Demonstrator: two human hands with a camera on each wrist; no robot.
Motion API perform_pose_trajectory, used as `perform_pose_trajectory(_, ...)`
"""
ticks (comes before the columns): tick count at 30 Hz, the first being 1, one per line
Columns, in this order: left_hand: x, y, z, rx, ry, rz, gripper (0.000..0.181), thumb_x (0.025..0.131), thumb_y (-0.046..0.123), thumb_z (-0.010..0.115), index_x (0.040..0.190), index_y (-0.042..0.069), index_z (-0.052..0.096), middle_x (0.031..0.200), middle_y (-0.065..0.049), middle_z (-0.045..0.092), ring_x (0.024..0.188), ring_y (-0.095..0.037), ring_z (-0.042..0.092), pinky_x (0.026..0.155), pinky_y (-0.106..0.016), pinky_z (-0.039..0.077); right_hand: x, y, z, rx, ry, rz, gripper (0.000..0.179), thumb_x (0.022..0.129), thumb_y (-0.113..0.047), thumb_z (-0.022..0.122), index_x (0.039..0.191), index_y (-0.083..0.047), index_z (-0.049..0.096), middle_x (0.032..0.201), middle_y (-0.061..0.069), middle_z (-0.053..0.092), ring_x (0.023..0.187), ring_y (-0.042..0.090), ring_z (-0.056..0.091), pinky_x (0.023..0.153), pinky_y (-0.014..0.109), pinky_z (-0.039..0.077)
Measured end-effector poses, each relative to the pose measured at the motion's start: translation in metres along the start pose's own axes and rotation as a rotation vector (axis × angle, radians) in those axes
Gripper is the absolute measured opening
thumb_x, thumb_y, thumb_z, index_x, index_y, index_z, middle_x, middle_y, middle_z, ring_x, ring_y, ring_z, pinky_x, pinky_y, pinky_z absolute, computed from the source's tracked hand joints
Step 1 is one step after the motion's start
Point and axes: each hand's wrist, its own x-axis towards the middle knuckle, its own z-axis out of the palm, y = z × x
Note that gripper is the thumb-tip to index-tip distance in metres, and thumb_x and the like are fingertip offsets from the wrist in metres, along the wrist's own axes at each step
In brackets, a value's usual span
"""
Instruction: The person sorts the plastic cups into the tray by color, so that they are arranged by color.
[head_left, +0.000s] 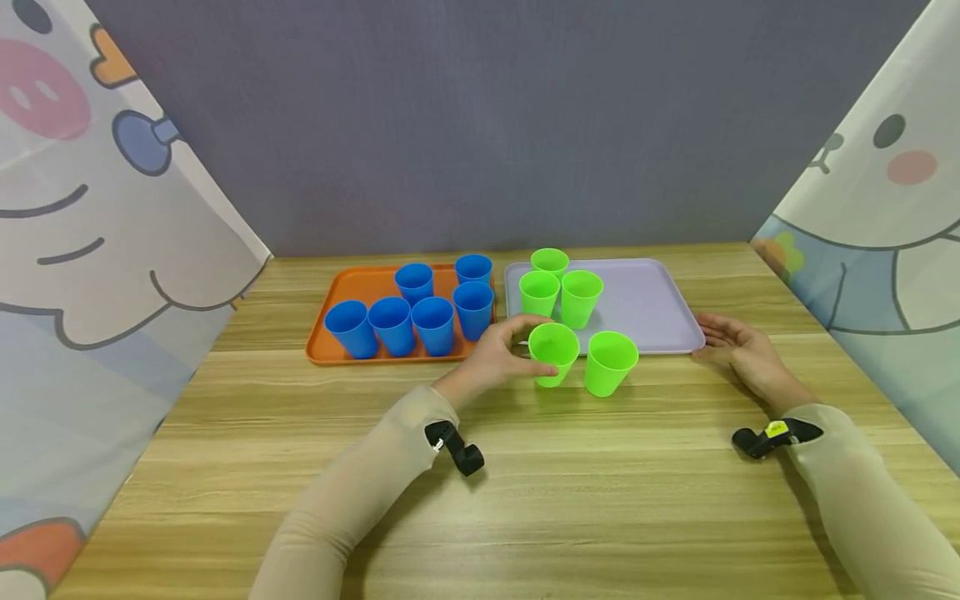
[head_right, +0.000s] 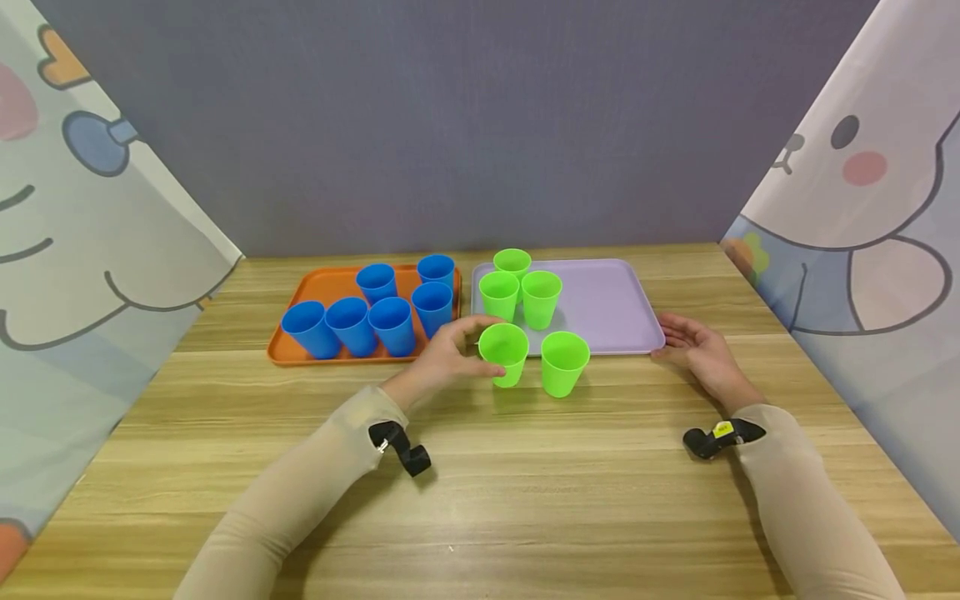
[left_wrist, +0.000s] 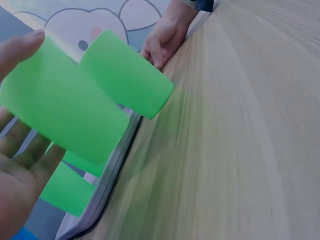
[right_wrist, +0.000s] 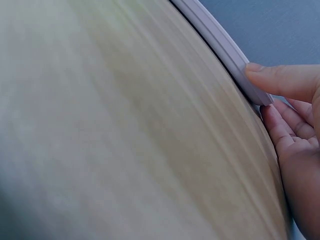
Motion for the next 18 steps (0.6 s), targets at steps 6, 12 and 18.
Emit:
perform_pose_trajectory(6, 0.007, -0.005, 0.007, 0.041, 0.152, -0.024, 0.067, 0.073, 0.014, 0.090, 0.132, 0.011, 0.060, 0.122, -0.001, 0.064, 0.112, -0.023, 0.061, 0.098, -0.040, 0.051, 0.000, 0.000, -0.001, -0.005, 0.001, 0.008, 0.055, 0.080, 0.023, 0.066, 0.127, -0.002, 0.052, 0.114, -0.010, 0.067, 0.101, 0.000, 0.064, 0.085, 0.012, 0.050)
perform_pose_trajectory(12, 0.015, -0.008, 0.018, 0.037, 0.306, -0.016, 0.066, 0.073, 0.016, 0.090, 0.132, 0.010, 0.059, 0.124, -0.004, 0.063, 0.115, -0.023, 0.058, 0.099, -0.038, 0.049, 0.001, 0.002, -0.001, -0.003, -0.002, 0.001, 0.056, 0.080, 0.024, 0.065, 0.129, 0.003, 0.050, 0.114, -0.010, 0.067, 0.101, 0.000, 0.064, 0.085, 0.013, 0.050)
perform_pose_trajectory(18, 0.021, -0.008, 0.026, 0.056, 0.420, -0.044, 0.066, 0.073, 0.021, 0.091, 0.130, 0.010, 0.059, 0.128, -0.002, 0.060, 0.120, -0.022, 0.053, 0.100, -0.040, 0.048, 0.001, 0.000, 0.000, -0.012, 0.004, 0.004, 0.057, 0.079, 0.024, 0.066, 0.131, 0.007, 0.048, 0.113, -0.011, 0.067, 0.101, 0.000, 0.064, 0.085, 0.012, 0.050)
